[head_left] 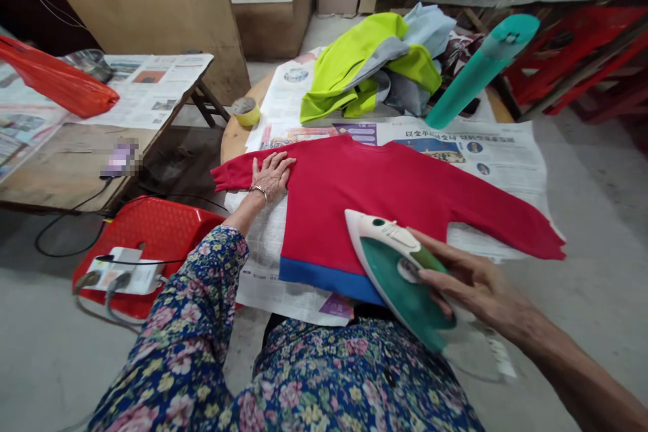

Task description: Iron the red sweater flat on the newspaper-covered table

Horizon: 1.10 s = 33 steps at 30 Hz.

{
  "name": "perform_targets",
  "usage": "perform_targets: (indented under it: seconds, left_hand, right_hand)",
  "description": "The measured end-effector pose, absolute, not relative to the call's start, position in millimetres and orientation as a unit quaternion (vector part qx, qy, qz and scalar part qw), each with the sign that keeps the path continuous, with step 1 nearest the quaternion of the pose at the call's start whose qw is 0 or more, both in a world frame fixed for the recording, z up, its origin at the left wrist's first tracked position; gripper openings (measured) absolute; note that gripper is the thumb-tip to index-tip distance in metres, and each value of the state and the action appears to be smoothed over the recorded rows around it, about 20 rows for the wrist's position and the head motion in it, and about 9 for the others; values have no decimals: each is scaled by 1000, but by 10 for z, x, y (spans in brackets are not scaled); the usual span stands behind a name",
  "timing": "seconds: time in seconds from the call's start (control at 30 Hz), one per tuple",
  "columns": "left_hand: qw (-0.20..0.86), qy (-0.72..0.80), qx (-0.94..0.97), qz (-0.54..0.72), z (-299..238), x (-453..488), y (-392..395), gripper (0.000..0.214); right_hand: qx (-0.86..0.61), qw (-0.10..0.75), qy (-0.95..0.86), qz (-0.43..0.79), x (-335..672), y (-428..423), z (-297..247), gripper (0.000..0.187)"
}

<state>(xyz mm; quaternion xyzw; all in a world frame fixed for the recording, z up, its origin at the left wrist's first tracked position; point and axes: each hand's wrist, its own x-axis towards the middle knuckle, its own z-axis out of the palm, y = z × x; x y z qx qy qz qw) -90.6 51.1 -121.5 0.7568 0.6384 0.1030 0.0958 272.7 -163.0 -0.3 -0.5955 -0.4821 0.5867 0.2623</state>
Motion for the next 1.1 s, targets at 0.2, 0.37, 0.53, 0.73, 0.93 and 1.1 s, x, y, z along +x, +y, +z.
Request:
perform_targets:
  seconds: [0.2, 0.37, 0.53, 0.73, 0.93, 1.1]
  left_hand:
    - [103, 637, 756, 108, -1216, -898, 509, 54]
    - [96, 637, 758, 102, -1199, -877, 478, 55]
    - [102, 640, 755, 98, -1197, -875, 479, 55]
    - [103, 639, 756, 97, -1204, -886, 503, 56]
    - [102, 636, 758, 105, -1276, -941, 558, 56]
    - [98, 632, 762, 97, -1302, -994, 582, 57]
  right_hand:
    - [-616, 348, -466, 531, 2590, -1185, -63, 86]
    - [-599, 385, -448, 540, 2207, -688, -113, 90]
    - [-522, 326, -496, 612, 1849, -603, -93, 85]
    - [-459, 211, -515, 692, 1995, -1136, -103, 81]
    - [-571, 177, -480, 642, 2767, -1738, -50, 76]
    - [-691, 269, -403, 537, 3324, -2059, -117, 78]
